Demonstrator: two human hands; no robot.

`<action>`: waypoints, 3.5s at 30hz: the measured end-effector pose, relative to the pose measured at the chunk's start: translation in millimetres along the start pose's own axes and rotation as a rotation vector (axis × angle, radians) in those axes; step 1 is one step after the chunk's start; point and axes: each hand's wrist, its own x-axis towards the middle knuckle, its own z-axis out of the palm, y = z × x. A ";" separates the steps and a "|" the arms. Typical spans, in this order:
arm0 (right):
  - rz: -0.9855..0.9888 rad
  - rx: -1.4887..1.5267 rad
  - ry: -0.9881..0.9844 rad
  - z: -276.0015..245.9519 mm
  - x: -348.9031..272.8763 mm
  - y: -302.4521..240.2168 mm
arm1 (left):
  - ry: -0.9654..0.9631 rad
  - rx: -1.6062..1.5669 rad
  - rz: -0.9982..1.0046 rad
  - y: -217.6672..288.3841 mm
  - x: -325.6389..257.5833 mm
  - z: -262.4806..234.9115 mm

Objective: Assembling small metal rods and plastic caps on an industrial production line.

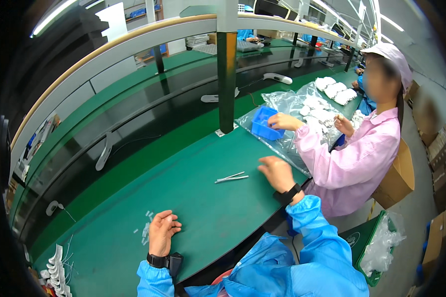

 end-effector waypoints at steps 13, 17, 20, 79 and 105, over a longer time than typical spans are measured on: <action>0.185 -0.529 -0.007 15.5 66.9 181.0 | -0.175 0.082 -0.078 -7.7 2.9 2.0; 0.430 -0.201 0.039 -6.3 58.6 151.6 | -0.147 0.084 -0.052 -7.4 1.0 -1.4; 0.511 0.101 0.177 -36.3 33.7 101.8 | -0.145 0.084 -0.022 -4.9 -1.7 1.1; -0.341 0.834 -0.411 104.1 -15.8 -225.0 | 0.052 -0.355 0.220 20.6 6.1 -31.8; -0.523 0.692 -0.153 105.7 -20.9 -230.2 | 0.099 -0.354 0.261 18.0 4.6 -23.4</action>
